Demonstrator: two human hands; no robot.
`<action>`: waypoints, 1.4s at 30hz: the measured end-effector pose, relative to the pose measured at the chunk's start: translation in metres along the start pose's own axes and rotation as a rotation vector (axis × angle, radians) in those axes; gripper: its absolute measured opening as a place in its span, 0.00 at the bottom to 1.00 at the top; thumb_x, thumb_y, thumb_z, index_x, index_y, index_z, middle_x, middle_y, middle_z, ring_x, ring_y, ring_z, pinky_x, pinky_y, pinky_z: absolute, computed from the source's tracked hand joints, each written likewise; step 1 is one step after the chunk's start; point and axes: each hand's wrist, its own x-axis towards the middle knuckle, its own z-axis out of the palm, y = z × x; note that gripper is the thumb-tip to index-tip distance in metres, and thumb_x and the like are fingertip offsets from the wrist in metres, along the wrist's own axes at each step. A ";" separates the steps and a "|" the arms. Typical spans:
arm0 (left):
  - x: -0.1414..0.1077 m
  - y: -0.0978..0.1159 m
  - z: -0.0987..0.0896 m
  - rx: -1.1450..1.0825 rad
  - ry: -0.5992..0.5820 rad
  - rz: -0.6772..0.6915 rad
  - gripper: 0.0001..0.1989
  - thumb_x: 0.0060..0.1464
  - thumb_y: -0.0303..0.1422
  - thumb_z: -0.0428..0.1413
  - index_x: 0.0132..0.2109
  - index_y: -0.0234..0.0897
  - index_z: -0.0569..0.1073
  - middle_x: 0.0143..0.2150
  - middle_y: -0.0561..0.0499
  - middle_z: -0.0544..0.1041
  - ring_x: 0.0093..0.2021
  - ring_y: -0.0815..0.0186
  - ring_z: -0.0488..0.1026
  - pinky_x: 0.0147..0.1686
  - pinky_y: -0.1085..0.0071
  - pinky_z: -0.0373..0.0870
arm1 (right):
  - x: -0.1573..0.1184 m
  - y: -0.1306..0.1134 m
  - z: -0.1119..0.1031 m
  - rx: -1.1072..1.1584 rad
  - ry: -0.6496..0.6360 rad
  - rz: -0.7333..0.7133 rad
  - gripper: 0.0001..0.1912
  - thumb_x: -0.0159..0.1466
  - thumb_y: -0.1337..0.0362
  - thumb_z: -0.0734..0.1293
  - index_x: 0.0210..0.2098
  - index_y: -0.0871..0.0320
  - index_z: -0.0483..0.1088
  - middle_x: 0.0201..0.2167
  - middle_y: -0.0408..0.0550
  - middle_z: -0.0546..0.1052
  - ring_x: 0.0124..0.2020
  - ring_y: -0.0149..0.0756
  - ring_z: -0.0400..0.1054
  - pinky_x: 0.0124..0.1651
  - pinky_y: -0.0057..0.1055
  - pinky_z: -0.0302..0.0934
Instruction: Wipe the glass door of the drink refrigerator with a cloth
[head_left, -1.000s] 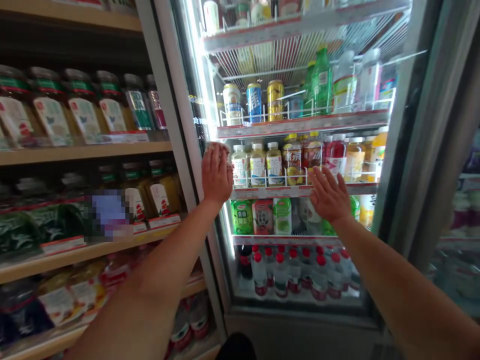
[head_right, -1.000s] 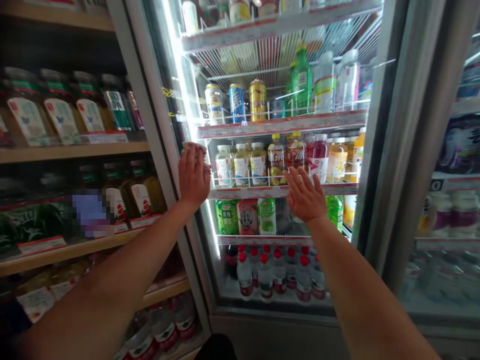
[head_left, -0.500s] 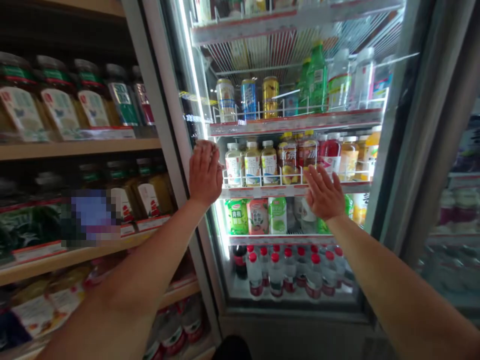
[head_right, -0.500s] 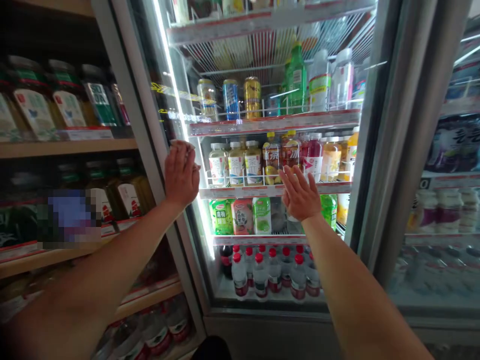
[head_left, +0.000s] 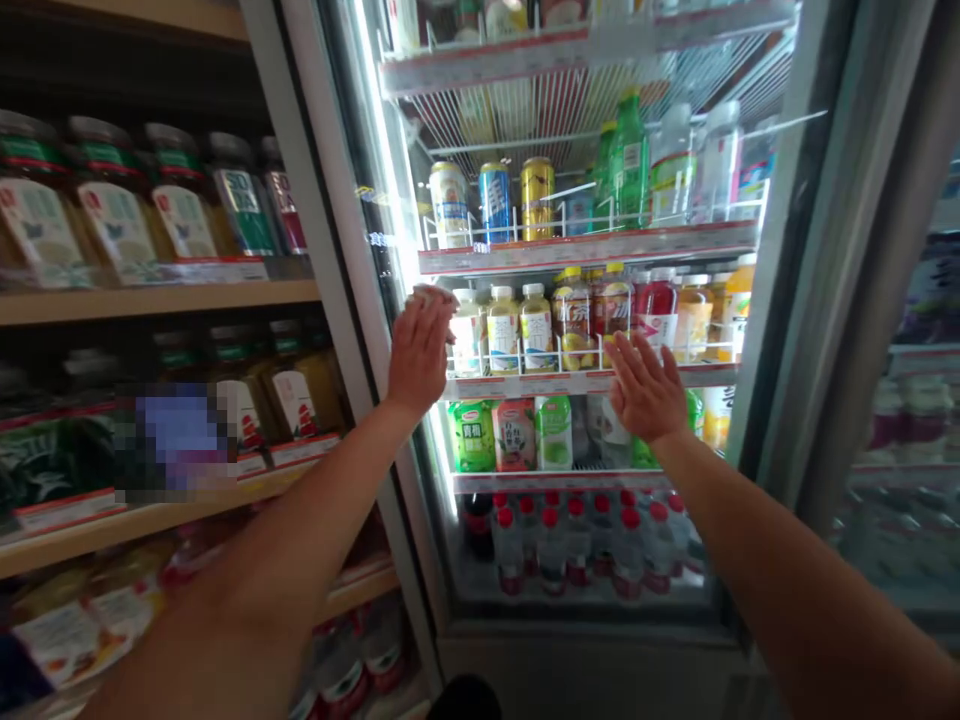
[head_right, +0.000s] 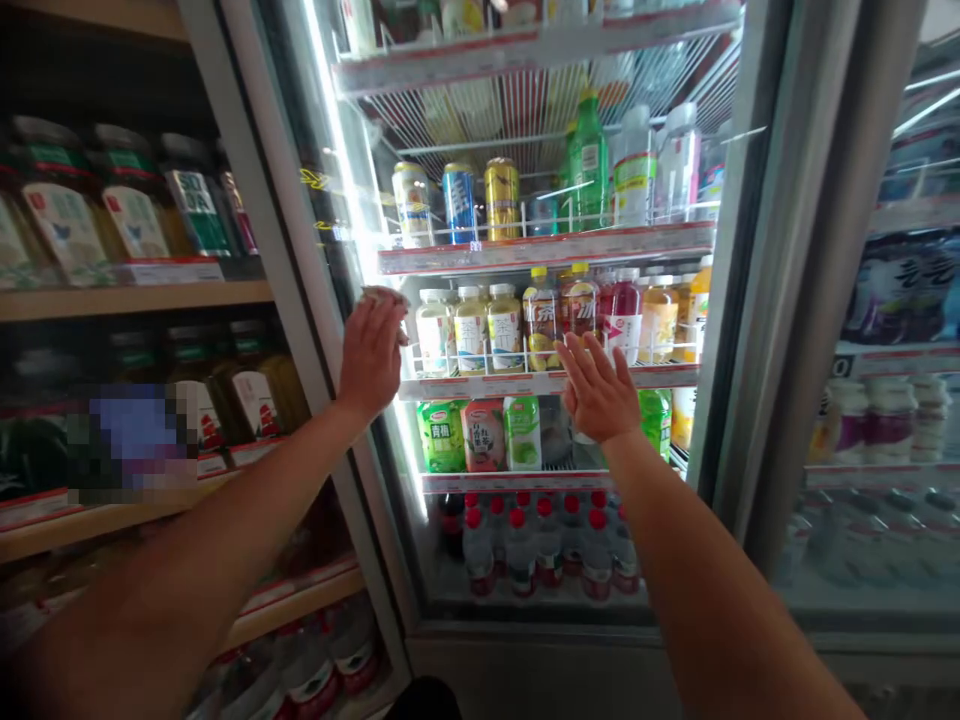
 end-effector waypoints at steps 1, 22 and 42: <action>-0.007 0.009 0.000 -0.021 -0.021 0.068 0.24 0.72 0.26 0.42 0.72 0.37 0.57 0.73 0.47 0.61 0.77 0.59 0.41 0.76 0.52 0.48 | 0.000 0.001 0.000 0.003 0.000 0.000 0.37 0.72 0.63 0.59 0.76 0.51 0.41 0.72 0.48 0.61 0.73 0.43 0.53 0.75 0.46 0.39; -0.080 0.029 -0.013 -0.042 -0.156 0.129 0.24 0.72 0.26 0.48 0.71 0.42 0.61 0.71 0.50 0.65 0.75 0.62 0.51 0.75 0.58 0.51 | -0.005 0.007 0.003 0.062 -0.033 0.019 0.35 0.71 0.62 0.58 0.75 0.51 0.47 0.72 0.50 0.60 0.74 0.47 0.51 0.74 0.53 0.44; -0.049 0.140 0.026 -0.161 -0.143 0.249 0.30 0.67 0.22 0.47 0.74 0.39 0.56 0.72 0.49 0.63 0.76 0.61 0.46 0.76 0.58 0.47 | -0.003 0.004 0.003 0.034 -0.059 0.038 0.33 0.72 0.62 0.56 0.75 0.51 0.46 0.73 0.48 0.59 0.75 0.44 0.48 0.75 0.51 0.41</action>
